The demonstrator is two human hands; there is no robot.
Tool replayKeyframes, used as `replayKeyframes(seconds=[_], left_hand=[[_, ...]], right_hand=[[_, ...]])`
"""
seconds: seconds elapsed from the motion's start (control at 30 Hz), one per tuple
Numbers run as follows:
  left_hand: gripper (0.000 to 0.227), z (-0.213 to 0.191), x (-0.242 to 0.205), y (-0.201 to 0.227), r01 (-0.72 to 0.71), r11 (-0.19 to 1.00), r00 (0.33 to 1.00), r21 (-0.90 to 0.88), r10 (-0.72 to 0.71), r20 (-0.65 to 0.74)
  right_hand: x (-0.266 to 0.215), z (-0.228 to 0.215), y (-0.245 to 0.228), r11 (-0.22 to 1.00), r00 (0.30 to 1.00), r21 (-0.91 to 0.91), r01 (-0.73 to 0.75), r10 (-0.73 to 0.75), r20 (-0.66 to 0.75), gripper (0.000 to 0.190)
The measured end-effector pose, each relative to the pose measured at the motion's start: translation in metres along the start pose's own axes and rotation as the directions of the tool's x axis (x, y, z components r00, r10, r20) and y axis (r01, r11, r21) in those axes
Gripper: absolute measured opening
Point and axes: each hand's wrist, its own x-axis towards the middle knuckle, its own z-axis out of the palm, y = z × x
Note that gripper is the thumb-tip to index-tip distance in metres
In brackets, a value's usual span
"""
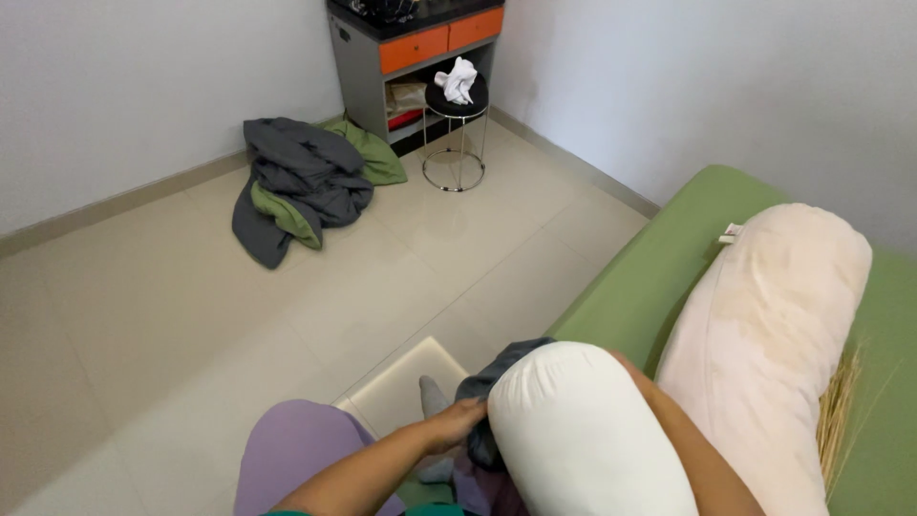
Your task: Clean pillows and bolsters with a broom and put a cover on a bolster.
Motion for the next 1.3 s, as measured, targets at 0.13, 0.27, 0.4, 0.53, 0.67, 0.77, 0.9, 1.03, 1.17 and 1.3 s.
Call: replayKeyframes(seconds=[0.13,0.27,0.4,0.53,0.67,0.77,0.9,1.03,1.17,1.3], left_hand=[[0.065,0.027,-0.043,0.098,-0.130,0.779,0.975,-0.614,0.211,0.062],[0.062,0.042,-0.042,0.161,-0.171,0.937,0.984,-0.305,0.177,-0.007],[0.059,0.047,-0.001,0.140,-0.012,1.000,0.988,-0.015,0.010,-0.154],[0.031,0.028,0.080,0.038,-0.116,0.993,0.980,0.023,0.118,-0.161],[0.022,0.010,0.073,0.039,-0.226,0.855,0.972,-0.466,0.168,-0.162],[0.027,0.022,-0.002,0.151,0.118,0.707,0.986,-0.697,-0.165,0.000],[0.036,0.004,-0.002,0.151,0.325,0.944,0.946,0.053,-0.323,-0.037],[0.034,0.006,0.027,0.120,-0.150,0.981,0.975,-0.121,0.127,-0.184],[0.032,0.012,0.036,0.123,-0.294,0.953,0.936,-0.073,0.272,-0.223],[0.033,0.030,-0.001,0.193,-0.448,0.843,0.881,-0.298,0.361,-0.305]], right_hand=[[-0.062,-0.041,-0.129,0.889,0.990,0.454,-0.058,-0.007,0.140,0.049],[-0.095,-0.035,-0.207,0.986,0.988,-0.127,-0.108,0.120,0.096,0.053],[-0.099,-0.010,-0.260,0.815,0.924,-0.438,-0.380,0.355,-0.142,0.052],[-0.082,0.002,-0.222,0.871,0.898,-0.271,-0.410,0.334,-0.287,0.050],[-0.077,0.017,-0.193,0.909,0.860,0.257,-0.328,0.400,-0.317,0.049],[-0.072,0.013,-0.169,0.901,0.870,0.231,-0.368,0.421,-0.258,0.045],[-0.073,0.011,-0.162,0.930,0.902,0.065,-0.363,0.368,-0.225,0.032],[-0.063,0.010,-0.139,0.944,0.902,0.050,-0.325,0.325,-0.284,0.020],[-0.044,0.002,-0.112,0.978,0.929,-0.029,-0.205,0.186,-0.319,0.017],[-0.041,0.003,-0.116,0.989,0.923,0.113,-0.095,0.130,-0.363,0.024]])
